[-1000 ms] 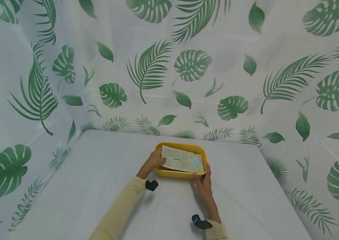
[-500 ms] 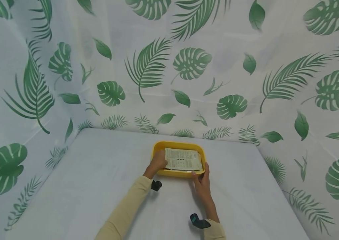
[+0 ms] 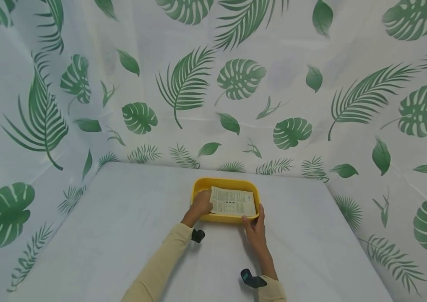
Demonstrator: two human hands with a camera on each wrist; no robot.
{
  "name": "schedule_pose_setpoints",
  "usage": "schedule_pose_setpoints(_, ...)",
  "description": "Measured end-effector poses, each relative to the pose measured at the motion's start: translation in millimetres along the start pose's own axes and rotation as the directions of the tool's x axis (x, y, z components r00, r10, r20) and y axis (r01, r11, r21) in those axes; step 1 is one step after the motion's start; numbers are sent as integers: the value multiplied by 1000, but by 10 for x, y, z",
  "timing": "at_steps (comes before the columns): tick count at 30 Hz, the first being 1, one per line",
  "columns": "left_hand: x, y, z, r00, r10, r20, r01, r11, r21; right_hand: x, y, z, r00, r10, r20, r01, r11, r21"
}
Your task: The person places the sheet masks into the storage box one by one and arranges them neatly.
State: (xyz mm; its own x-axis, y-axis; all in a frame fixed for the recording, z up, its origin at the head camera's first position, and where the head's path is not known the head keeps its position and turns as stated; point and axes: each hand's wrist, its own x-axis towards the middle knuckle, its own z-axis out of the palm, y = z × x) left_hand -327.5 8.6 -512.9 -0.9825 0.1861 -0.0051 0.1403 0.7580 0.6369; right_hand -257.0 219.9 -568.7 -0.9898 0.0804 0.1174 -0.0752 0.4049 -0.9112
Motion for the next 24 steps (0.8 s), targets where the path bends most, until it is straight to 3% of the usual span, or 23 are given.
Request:
schedule_pose_setpoints(7, -11, -21, 30, 997, 49, -62, -53, 997, -61, 11, 17, -2, 1000, -8, 2, 8, 1000, -1)
schedule_pose_setpoints(20, -40, 5, 42, 995, -15, -102, 12, 999, -33, 17, 29, 11, 1000, 1, -4, -1, 1000, -4)
schedule_pose_setpoints(24, -49, 4, 59, 988, -25, -152, 16, 998, -59, 26, 24, 15, 1000, -10, -9, 10, 1000, 0)
